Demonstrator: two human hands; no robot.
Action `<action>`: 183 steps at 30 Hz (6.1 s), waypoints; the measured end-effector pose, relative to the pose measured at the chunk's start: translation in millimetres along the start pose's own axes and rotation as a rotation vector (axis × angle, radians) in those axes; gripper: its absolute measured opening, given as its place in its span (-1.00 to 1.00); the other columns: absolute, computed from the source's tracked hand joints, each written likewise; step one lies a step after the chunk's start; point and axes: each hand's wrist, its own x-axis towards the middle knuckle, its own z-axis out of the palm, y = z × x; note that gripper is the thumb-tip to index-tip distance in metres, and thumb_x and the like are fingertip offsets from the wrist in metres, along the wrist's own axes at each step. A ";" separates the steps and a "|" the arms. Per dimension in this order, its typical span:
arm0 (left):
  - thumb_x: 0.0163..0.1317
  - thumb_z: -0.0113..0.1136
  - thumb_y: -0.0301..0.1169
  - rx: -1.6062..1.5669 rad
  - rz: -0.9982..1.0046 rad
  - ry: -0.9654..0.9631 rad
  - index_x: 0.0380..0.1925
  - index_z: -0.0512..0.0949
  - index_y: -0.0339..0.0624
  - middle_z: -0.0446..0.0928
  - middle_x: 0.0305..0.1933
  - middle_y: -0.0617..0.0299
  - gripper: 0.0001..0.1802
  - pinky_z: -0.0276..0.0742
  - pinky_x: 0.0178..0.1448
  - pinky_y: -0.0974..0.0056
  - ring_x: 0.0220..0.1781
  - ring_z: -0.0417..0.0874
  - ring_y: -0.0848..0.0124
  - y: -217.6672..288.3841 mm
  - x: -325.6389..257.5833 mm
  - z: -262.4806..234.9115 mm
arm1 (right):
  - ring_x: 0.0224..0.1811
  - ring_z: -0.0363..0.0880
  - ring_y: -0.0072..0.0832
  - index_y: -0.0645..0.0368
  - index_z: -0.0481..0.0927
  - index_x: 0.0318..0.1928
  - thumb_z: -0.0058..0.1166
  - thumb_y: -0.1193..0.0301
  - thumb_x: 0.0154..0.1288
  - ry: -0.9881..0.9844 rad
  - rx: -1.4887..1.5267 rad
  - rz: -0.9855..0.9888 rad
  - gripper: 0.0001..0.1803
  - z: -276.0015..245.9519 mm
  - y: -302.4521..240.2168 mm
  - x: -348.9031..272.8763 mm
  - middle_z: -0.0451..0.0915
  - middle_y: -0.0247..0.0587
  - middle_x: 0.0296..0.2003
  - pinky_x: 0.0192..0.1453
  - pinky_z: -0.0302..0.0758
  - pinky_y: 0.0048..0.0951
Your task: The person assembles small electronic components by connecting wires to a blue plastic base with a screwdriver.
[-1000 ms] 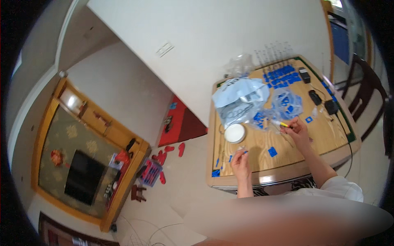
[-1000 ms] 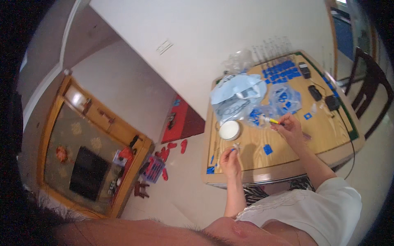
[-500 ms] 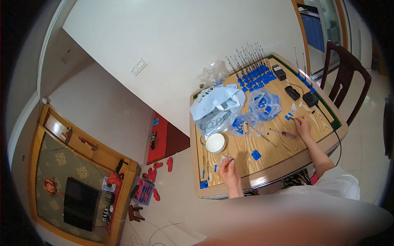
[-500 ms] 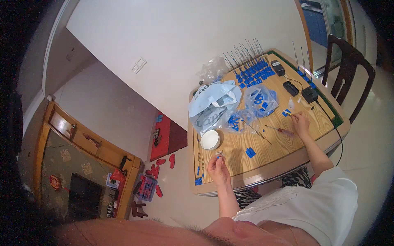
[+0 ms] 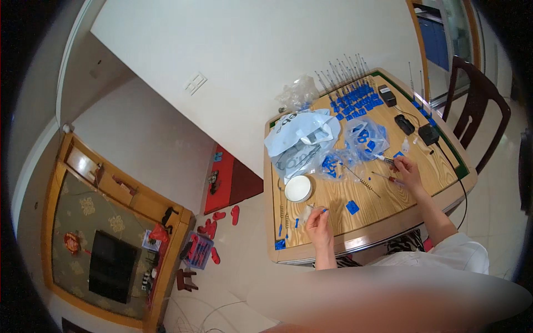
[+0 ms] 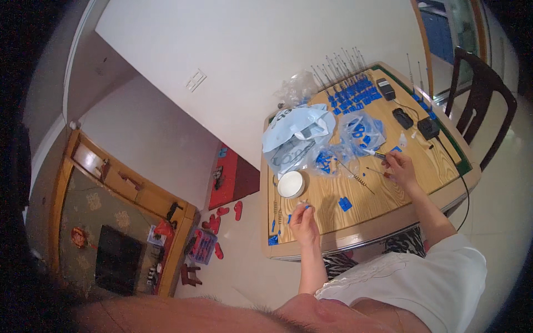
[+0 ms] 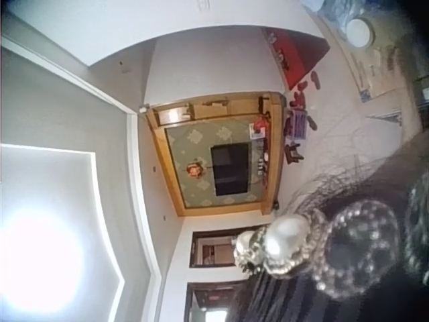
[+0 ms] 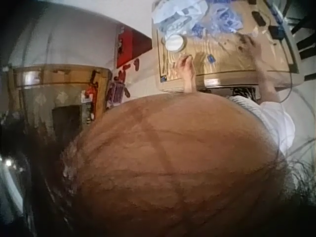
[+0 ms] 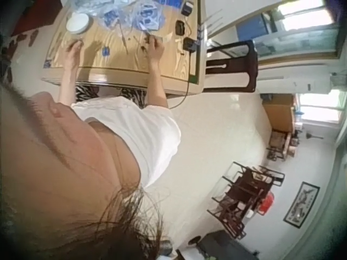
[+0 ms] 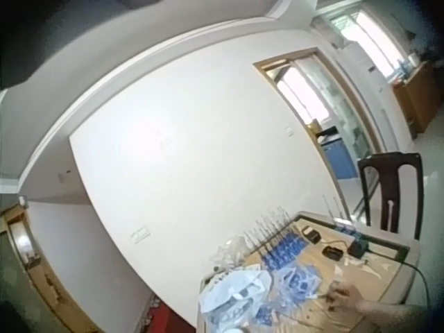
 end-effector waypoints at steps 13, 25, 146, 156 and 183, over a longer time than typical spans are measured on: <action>0.03 0.17 -0.73 0.063 0.053 0.005 -0.32 0.57 -0.32 0.55 -0.23 0.14 -0.81 0.43 0.01 0.38 -0.13 0.53 0.40 9.4 -1.9 5.3 | -0.40 0.49 -0.61 0.26 0.53 -0.26 0.01 0.46 0.28 -0.384 0.431 0.231 -0.88 85.9 -64.7 -32.8 0.55 -0.32 -0.44 -0.26 0.40 -0.59; 0.05 0.17 -0.74 0.028 0.061 0.017 -0.30 0.56 -0.32 0.53 -0.21 0.17 -0.80 0.42 0.01 0.40 -0.13 0.52 0.44 9.5 -3.8 0.6 | -0.46 0.43 -0.60 0.23 0.53 -0.38 0.18 0.59 0.05 -0.524 -0.204 -0.296 -0.89 113.8 -127.6 -48.9 0.51 -0.34 -0.49 -0.36 0.33 -0.55; -0.01 0.13 -0.79 0.051 0.107 -0.049 -0.35 0.55 -0.33 0.49 -0.22 0.14 -0.78 0.36 0.04 0.38 -0.11 0.48 0.40 24.5 -15.1 6.9 | -0.44 0.61 -0.35 0.17 0.59 -0.38 0.21 0.55 0.01 -0.414 -0.118 -0.594 -0.88 145.4 -152.3 -54.6 0.60 -0.20 -0.45 -0.40 0.45 -0.43; -0.04 0.17 -0.79 0.121 0.157 -0.066 -0.37 0.56 -0.32 0.49 -0.21 0.11 -0.78 0.37 0.05 0.35 -0.08 0.48 0.35 28.7 -14.7 7.7 | -0.47 0.60 -0.31 0.16 0.56 -0.38 0.25 0.51 0.01 -0.454 -0.144 -0.627 -0.86 145.3 -150.0 -55.5 0.58 -0.19 -0.47 -0.44 0.43 -0.39; -0.01 0.18 -0.76 0.239 0.149 -0.043 -0.37 0.57 -0.33 0.50 -0.24 0.15 -0.81 0.38 0.03 0.38 -0.11 0.49 0.39 32.7 -12.9 10.8 | -0.40 0.61 -0.24 0.25 0.53 -0.37 0.24 0.49 0.00 -0.577 -0.210 -0.637 -0.82 148.9 -161.0 -49.9 0.58 -0.11 -0.43 -0.37 0.47 -0.37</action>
